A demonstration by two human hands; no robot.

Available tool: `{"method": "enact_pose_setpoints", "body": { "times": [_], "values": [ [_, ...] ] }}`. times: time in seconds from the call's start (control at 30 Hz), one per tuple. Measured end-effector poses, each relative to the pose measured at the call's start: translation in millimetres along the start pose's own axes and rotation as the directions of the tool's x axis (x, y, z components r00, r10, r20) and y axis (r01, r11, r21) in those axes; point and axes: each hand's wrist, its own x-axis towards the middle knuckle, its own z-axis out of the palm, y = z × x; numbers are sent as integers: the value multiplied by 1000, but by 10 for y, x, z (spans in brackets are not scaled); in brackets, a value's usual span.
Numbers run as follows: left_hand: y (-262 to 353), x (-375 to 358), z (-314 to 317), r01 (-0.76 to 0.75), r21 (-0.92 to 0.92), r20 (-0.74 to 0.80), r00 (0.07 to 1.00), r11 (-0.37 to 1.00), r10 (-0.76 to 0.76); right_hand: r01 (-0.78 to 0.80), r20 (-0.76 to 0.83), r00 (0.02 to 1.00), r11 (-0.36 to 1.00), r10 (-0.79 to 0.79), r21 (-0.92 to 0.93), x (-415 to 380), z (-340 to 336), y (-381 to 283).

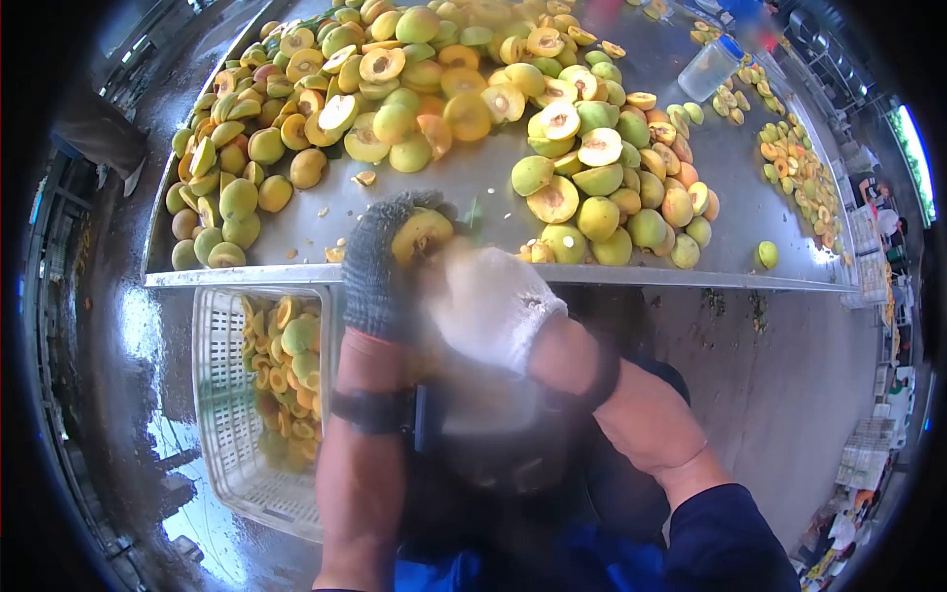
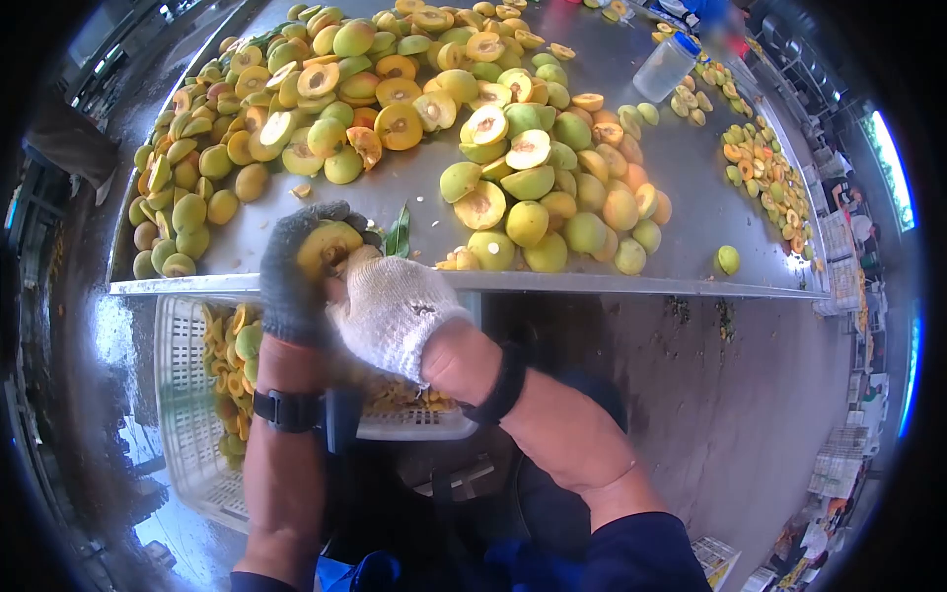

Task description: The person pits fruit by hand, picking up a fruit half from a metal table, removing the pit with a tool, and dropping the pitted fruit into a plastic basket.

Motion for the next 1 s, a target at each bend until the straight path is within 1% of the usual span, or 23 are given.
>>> {"method": "enact_pose_setpoints", "body": {
  "times": [0.03, 0.1, 0.13, 0.2, 0.23, 0.27, 0.37, 0.47, 0.5, 0.53, 0.6, 0.63, 0.67, 0.7, 0.73, 0.77, 0.8, 0.83, 0.87, 0.9, 0.93, 0.97, 1.0],
  "values": [
    [-2, 29, -56, -77, 190, 76, 995, 979, 64, 77, 9, 997, 995, -77, 60, 16, -10, 29],
    [50, 61, -61, -227, 302, 163, 969, 926, 185, 223, 12, 973, 959, -228, 174, 26, -39, 104],
    [126, 63, -78, -323, 429, 251, 940, 844, 232, 163, 24, 985, 961, -172, 223, 15, -15, 102],
    [170, 63, -51, -389, 489, 296, 916, 781, 271, 47, 49, 997, 949, -66, 312, 27, 3, 71],
    [136, 30, -14, -354, 441, 246, 931, 825, 268, -14, 67, 998, 934, -11, 356, 14, 4, 64],
    [131, 19, -14, -351, 447, 257, 931, 823, 258, 143, 17, 989, 976, -148, 163, -45, -93, 3],
    [136, 54, -59, -380, 508, 349, 911, 773, 219, 18, 65, 998, 997, -23, 72, -25, -40, 66],
    [88, 73, -74, -366, 513, 345, 916, 776, 204, 109, 84, 986, 944, -141, 312, 23, -19, 170],
    [99, 66, -65, -329, 476, 305, 932, 815, 198, 138, 81, 980, 909, -184, 393, 22, -26, 150],
    [111, 61, -55, -295, 435, 264, 945, 851, 193, -41, 198, 978, 864, -69, 503, -27, -98, 132],
    [73, 77, -31, -211, 335, 170, 972, 918, 162, 77, 102, 989, 961, -108, 264, -12, -86, 106],
    [13, 44, -36, -122, 261, 122, 988, 958, 92, 115, 63, 990, 984, -125, 137, -27, -67, 105],
    [-46, 12, -40, -34, 177, 73, 997, 984, 21, 44, 128, 990, 989, -62, 141, -25, -73, 101],
    [-105, -22, -44, 47, 85, 24, 998, 995, -49, 47, 96, 993, 982, -65, 183, -44, -9, 97],
    [-173, -38, -55, 41, -34, -9, 999, 999, -42, 63, 56, 995, 974, -77, 217, -44, 47, 82],
    [-123, 20, -46, 61, -133, 17, 998, 989, -59, 111, 0, 993, 966, -114, 234, 29, 29, 70],
    [-69, 80, -36, 84, -229, 43, 996, 970, -76, 65, 53, 995, 962, -81, 264, 89, -25, 61],
    [-8, 98, -35, 80, -150, 50, 996, 985, -73, 59, 103, 991, 969, -86, 240, 154, -45, 92],
    [53, 115, -34, 74, -71, 57, 996, 995, -71, 97, 53, 993, 985, -106, 143, 146, -75, 114],
    [197, 74, 72, 284, -416, 47, 955, 864, -292, 122, 5, 992, 992, -122, 45, 97, -107, 142],
    [287, 31, 59, 115, -25, 89, 990, 993, -112, 193, 31, 981, 973, -190, -127, 76, -169, 182],
    [333, -4, 42, -100, 354, 184, 982, 930, 35, 178, 54, 984, 975, -172, -132, 58, -239, 157],
    [215, 6, -40, -34, 253, 159, 987, 967, -6, 163, 81, 985, 977, -154, -134, 40, -309, 106]
  ]
}}
